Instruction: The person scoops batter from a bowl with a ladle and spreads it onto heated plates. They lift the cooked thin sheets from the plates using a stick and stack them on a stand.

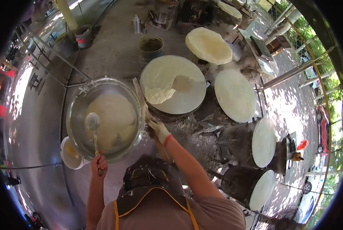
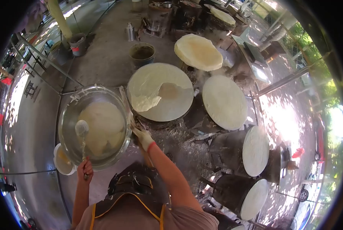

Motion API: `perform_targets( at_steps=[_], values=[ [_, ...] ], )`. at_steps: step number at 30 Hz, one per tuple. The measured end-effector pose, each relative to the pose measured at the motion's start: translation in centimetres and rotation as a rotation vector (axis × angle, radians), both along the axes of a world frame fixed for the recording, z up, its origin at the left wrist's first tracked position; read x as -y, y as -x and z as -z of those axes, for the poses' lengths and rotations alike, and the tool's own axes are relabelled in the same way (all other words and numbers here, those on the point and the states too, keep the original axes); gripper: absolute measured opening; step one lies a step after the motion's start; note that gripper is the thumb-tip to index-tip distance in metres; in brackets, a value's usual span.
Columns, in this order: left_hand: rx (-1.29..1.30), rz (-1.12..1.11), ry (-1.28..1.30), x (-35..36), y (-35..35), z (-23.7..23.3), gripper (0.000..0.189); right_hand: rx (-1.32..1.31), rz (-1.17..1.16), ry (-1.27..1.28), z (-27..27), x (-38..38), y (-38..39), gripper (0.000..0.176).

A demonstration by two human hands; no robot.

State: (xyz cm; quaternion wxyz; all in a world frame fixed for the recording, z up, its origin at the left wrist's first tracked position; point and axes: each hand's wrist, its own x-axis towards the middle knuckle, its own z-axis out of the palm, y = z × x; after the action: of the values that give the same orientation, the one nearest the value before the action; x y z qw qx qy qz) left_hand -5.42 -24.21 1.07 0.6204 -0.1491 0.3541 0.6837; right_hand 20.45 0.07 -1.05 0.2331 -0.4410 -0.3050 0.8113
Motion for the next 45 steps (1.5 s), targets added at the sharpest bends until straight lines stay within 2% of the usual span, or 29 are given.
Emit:
perform_targets(
  at_steps=[3, 6, 7, 10, 11, 14, 15, 18, 19, 21, 22, 23, 26, 27, 30, 31, 32, 33, 35, 38, 39, 42, 43, 45],
  values=[
    [0.003, 0.009, -0.021, 2.5, 1.8, -0.7, 0.025, 0.165, 0.329, -0.149, 10.1, -0.3, 5.5, 0.035],
    [0.045, -0.011, -0.043, 4.4, 2.9, -1.5, 0.025, 0.481, 0.571, -0.287, 8.9, 4.5, 6.3, 0.039],
    [0.043, -0.005, -0.042, 5.1, 3.3, -1.2, 0.025, 0.789, 0.491, -0.194, 8.9, 5.6, 7.5, 0.042],
    [0.095, -0.017, -0.015, 5.8, 4.1, -0.6, 0.025, 0.664, 0.552, -0.278, 6.1, 6.1, 11.0, 0.042],
    [0.122, -0.025, 0.0, 6.1, 4.3, -0.6, 0.025, 0.816, 0.344, -0.39, 6.6, 5.2, 10.3, 0.042],
    [0.141, -0.006, -0.046, 6.6, 4.4, -0.7, 0.024, 0.811, 0.442, -0.238, 8.3, 3.5, 6.7, 0.041],
    [0.132, 0.014, -0.078, 6.6, 4.4, -0.7, 0.025, 0.705, 0.542, -0.151, 8.5, 3.6, 5.7, 0.04],
    [0.11, 0.059, -0.13, 6.7, 3.8, -0.5, 0.026, 0.592, 0.829, -0.193, 10.2, 4.2, 6.0, 0.027],
    [0.105, 0.054, -0.119, 6.5, 3.5, -0.7, 0.026, 0.753, 0.713, -0.267, 8.4, 4.9, 6.2, 0.028],
    [0.106, 0.053, -0.111, 6.6, 2.9, -1.1, 0.026, 0.767, 0.463, -0.328, 12.0, 5.4, 3.6, 0.028],
    [0.113, 0.055, -0.121, 6.5, 2.4, -1.4, 0.025, 0.771, 0.339, -0.363, 11.2, 5.3, 2.0, 0.029],
    [0.119, 0.054, -0.133, 6.2, 1.9, -1.6, 0.025, 0.997, 0.315, -0.472, 10.4, 5.1, 0.0, 0.029],
    [0.092, 0.079, -0.17, 5.9, 0.0, -2.1, 0.025, 0.656, 0.575, -0.394, 10.6, 2.2, -2.3, 0.031],
    [0.093, 0.083, -0.188, 5.8, -0.8, -2.2, 0.025, 0.663, 0.503, -0.365, 9.0, 2.4, -2.3, 0.032],
    [0.097, 0.085, -0.222, 4.7, -3.5, -2.3, 0.026, 0.981, -0.127, -1.138, 19.4, 4.6, -4.9, 0.03],
    [0.102, 0.076, -0.212, 4.4, -4.5, -2.2, 0.026, 0.847, -0.002, -0.552, 11.1, 5.8, -6.7, 0.025],
    [0.102, 0.066, -0.208, 3.8, -5.6, -2.1, 0.026, 0.805, 0.05, -0.446, 9.4, 5.3, -8.8, 0.025],
    [0.113, 0.062, -0.223, 3.1, -6.9, -2.2, 0.026, 0.703, 0.127, -0.401, 10.4, 3.8, -10.8, 0.024],
    [0.135, 0.055, -0.23, 2.3, -9.9, -2.9, 0.027, 0.41, 0.311, -0.217, 9.7, 0.4, -13.5, 0.024],
    [0.138, 0.07, -0.271, 0.4, -14.1, -3.8, 0.027, 0.374, 0.189, -0.255, 8.4, -0.9, -13.8, 0.025],
    [0.142, 0.074, -0.284, -0.2, -15.3, -3.9, 0.027, 0.547, -0.063, -0.444, 10.3, 0.6, -13.9, 0.027],
    [0.151, 0.065, -0.301, -1.4, -18.3, -3.9, 0.027, 0.764, -0.23, -0.814, 10.5, 2.3, -16.6, 0.029],
    [0.154, 0.057, -0.299, -1.7, -19.1, -4.0, 0.027, 0.773, -0.245, -0.551, 11.6, 1.5, -17.6, 0.03],
    [0.149, 0.043, -0.274, -1.9, -20.6, -4.4, 0.026, 0.803, -0.115, -0.58, 11.8, -0.3, -20.8, 0.03]
  ],
)
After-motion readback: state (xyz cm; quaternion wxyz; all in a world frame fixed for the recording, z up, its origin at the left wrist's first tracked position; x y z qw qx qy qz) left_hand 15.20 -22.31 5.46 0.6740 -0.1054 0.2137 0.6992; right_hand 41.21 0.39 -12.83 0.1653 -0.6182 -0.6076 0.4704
